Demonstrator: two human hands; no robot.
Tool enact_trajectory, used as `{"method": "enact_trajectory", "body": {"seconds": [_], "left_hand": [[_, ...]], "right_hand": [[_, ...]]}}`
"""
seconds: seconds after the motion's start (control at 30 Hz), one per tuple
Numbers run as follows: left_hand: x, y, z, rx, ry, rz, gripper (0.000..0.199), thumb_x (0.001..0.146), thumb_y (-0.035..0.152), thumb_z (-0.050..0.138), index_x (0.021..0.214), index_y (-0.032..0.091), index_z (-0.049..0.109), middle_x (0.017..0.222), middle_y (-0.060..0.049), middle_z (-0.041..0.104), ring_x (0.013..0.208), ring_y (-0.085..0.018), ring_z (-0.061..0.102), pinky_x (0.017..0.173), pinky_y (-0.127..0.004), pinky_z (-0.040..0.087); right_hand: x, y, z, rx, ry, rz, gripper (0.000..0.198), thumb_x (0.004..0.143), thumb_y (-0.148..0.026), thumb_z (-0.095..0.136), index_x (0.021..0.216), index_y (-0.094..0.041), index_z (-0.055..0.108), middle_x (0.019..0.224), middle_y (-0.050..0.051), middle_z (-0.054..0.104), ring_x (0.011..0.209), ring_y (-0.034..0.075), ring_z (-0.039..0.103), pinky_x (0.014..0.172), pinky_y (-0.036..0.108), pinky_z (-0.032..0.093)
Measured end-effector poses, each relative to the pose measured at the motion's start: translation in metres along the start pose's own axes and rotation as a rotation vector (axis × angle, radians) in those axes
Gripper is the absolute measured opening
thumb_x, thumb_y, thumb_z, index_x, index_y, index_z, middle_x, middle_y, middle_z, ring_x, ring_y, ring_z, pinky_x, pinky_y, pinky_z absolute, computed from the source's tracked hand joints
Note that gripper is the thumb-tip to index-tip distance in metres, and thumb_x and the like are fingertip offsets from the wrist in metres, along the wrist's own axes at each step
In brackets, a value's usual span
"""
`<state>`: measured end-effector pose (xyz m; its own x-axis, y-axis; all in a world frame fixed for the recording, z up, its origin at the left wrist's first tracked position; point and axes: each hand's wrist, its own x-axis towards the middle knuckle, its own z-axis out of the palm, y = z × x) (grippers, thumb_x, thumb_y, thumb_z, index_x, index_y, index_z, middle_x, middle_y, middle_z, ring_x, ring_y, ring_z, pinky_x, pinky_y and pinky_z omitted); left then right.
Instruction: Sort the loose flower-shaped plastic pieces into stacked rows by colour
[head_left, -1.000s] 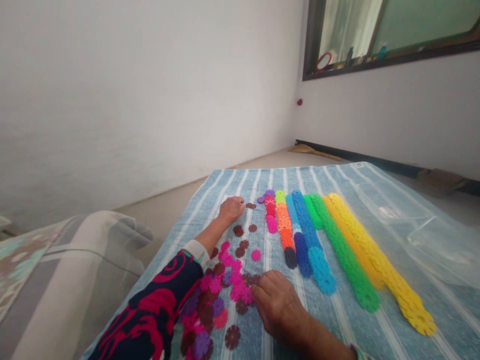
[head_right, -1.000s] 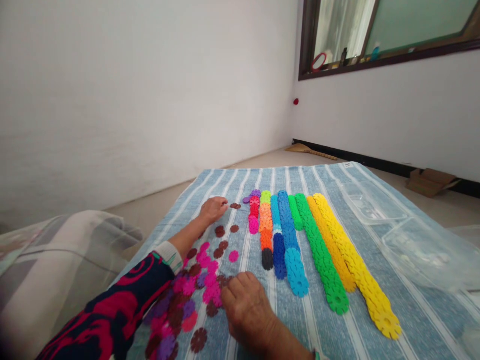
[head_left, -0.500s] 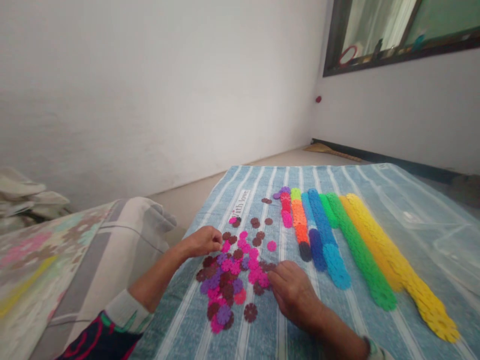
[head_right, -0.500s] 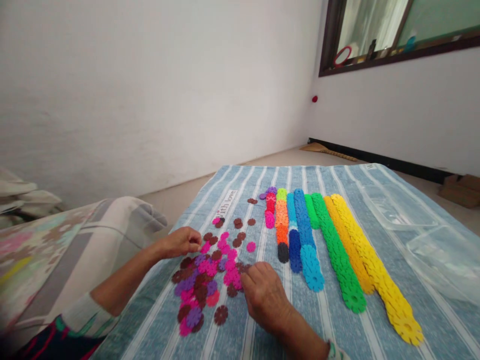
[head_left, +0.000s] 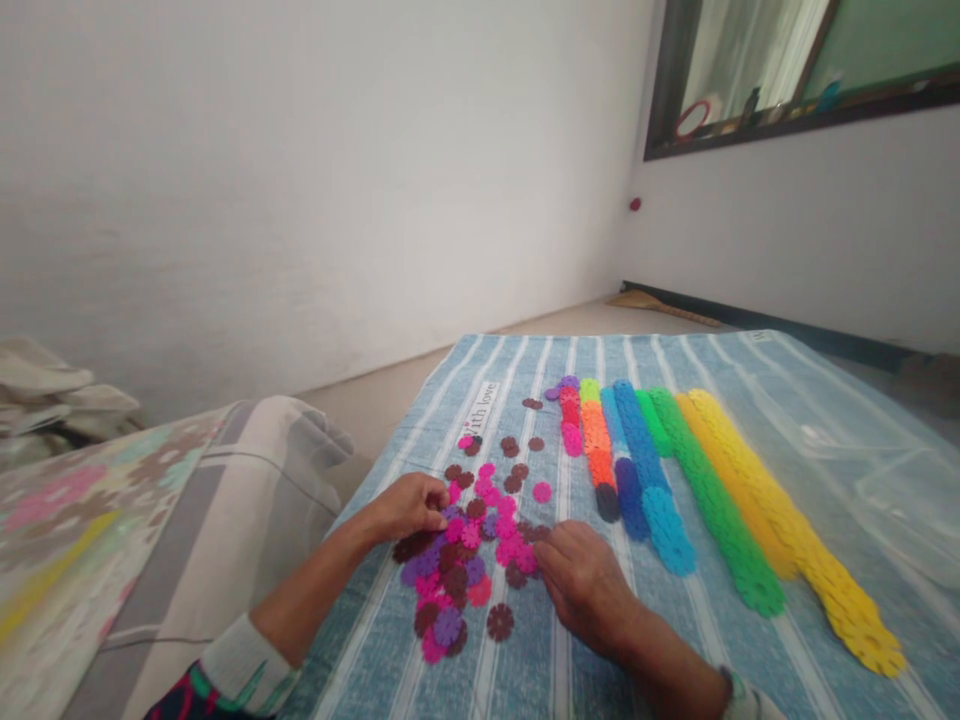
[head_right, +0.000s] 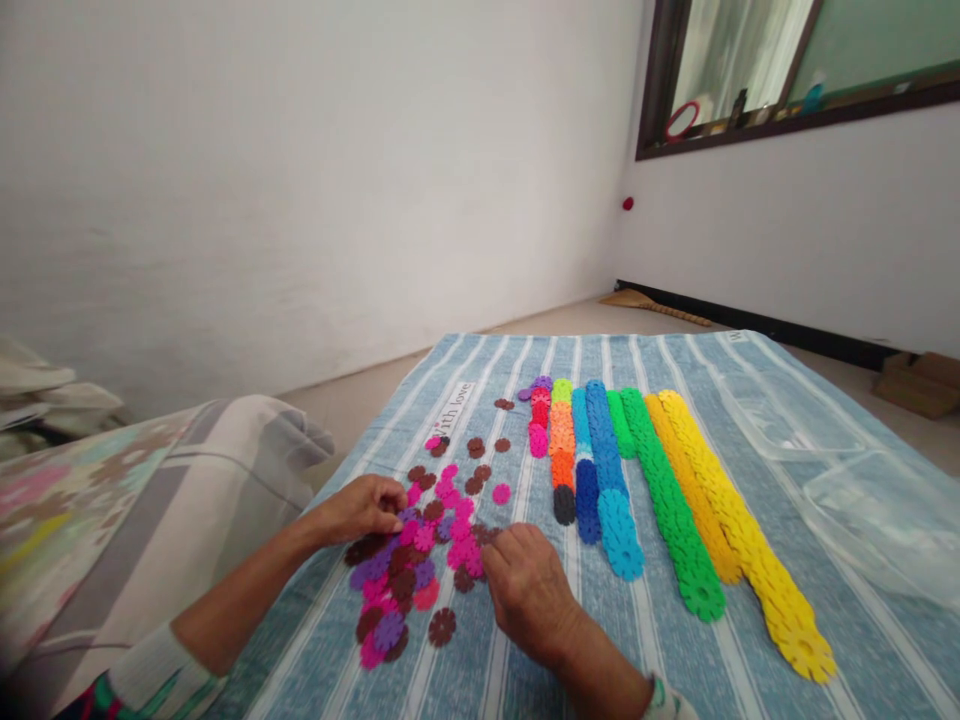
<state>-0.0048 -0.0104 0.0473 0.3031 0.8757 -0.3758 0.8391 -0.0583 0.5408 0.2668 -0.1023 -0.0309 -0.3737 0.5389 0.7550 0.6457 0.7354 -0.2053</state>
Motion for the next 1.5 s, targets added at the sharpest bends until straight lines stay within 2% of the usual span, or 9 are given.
{"method": "enact_trajectory", "body": {"seconds": [0.27,0.5,0.6,0.7,0.77,0.87,0.97,1.2,1.5], "left_hand": [[0.004,-0.005,-0.004,-0.071,-0.045,0.029,0.017,0.057,0.032,0.059,0.06,0.019,0.049,0.054,0.004,0.048,0.054,-0.01,0.042,0.051,-0.021,0.03],[0.02,0.011,-0.035,-0.027,-0.111,0.029,0.019,0.056,0.034,0.06,0.056,0.017,0.052,0.05,0.005,0.044,0.052,-0.01,0.041,0.052,-0.022,0.029],[0.043,0.03,-0.039,-0.073,-0.061,0.083,0.018,0.059,0.034,0.059,0.06,0.017,0.055,0.052,0.004,0.05,0.054,-0.01,0.045,0.055,-0.022,0.034],[0.078,0.054,-0.029,-0.117,0.103,0.156,0.014,0.064,0.031,0.056,0.063,0.017,0.056,0.052,0.004,0.051,0.053,-0.01,0.047,0.056,-0.022,0.037],[0.105,0.071,-0.018,-0.043,0.252,0.204,0.011,0.067,0.027,0.055,0.065,0.017,0.058,0.05,0.005,0.049,0.053,-0.01,0.047,0.056,-0.022,0.037],[0.147,0.097,-0.004,0.088,0.351,0.254,0.009,0.069,0.02,0.056,0.067,0.016,0.064,0.056,0.003,0.057,0.06,-0.012,0.054,0.06,-0.022,0.04],[0.181,0.117,0.003,0.187,0.416,0.206,0.014,0.072,0.016,0.057,0.074,0.015,0.07,0.064,0.001,0.065,0.069,-0.014,0.059,0.065,-0.022,0.043],[0.224,0.133,0.004,0.27,0.406,0.129,0.012,0.073,0.012,0.061,0.074,0.015,0.073,0.065,-0.001,0.068,0.072,-0.014,0.062,0.063,-0.02,0.043],[0.235,0.131,0.002,0.276,0.393,0.091,0.01,0.073,0.013,0.064,0.074,0.014,0.074,0.065,-0.004,0.069,0.071,-0.015,0.064,0.064,-0.021,0.045]], "right_hand": [[0.002,0.0,0.001,-0.017,0.015,0.007,0.031,0.093,-0.009,0.037,0.069,-0.02,0.053,0.065,0.003,0.052,0.063,0.018,0.044,0.058,0.031,0.031],[0.001,0.001,0.003,-0.014,0.013,0.018,0.027,0.09,-0.007,0.039,0.07,-0.02,0.052,0.066,0.002,0.052,0.064,0.018,0.044,0.058,0.031,0.031],[0.0,0.002,0.005,-0.017,0.003,0.014,0.025,0.088,-0.007,0.04,0.071,-0.02,0.053,0.067,0.003,0.053,0.065,0.019,0.045,0.059,0.032,0.031],[0.0,0.002,0.006,-0.019,-0.008,0.016,0.023,0.088,-0.006,0.041,0.073,-0.019,0.053,0.068,0.003,0.054,0.065,0.018,0.046,0.059,0.031,0.033],[-0.001,0.002,0.006,-0.017,-0.013,0.019,0.021,0.087,-0.006,0.043,0.074,-0.019,0.053,0.069,0.002,0.054,0.065,0.018,0.047,0.06,0.031,0.034],[0.0,0.002,0.006,-0.013,-0.014,0.021,0.02,0.086,-0.005,0.045,0.074,-0.02,0.053,0.069,0.002,0.054,0.065,0.018,0.048,0.059,0.031,0.034],[0.001,0.002,0.007,-0.02,-0.003,0.023,0.019,0.084,-0.005,0.046,0.074,-0.02,0.052,0.069,0.002,0.054,0.064,0.018,0.047,0.059,0.031,0.034],[0.003,0.002,0.008,-0.018,0.02,0.023,0.017,0.082,-0.006,0.047,0.073,-0.02,0.051,0.068,0.002,0.053,0.064,0.018,0.047,0.059,0.032,0.034],[0.001,0.004,0.013,-0.031,0.022,0.029,0.019,0.083,-0.006,0.046,0.072,-0.02,0.051,0.067,0.003,0.052,0.063,0.018,0.046,0.057,0.032,0.034]]}}
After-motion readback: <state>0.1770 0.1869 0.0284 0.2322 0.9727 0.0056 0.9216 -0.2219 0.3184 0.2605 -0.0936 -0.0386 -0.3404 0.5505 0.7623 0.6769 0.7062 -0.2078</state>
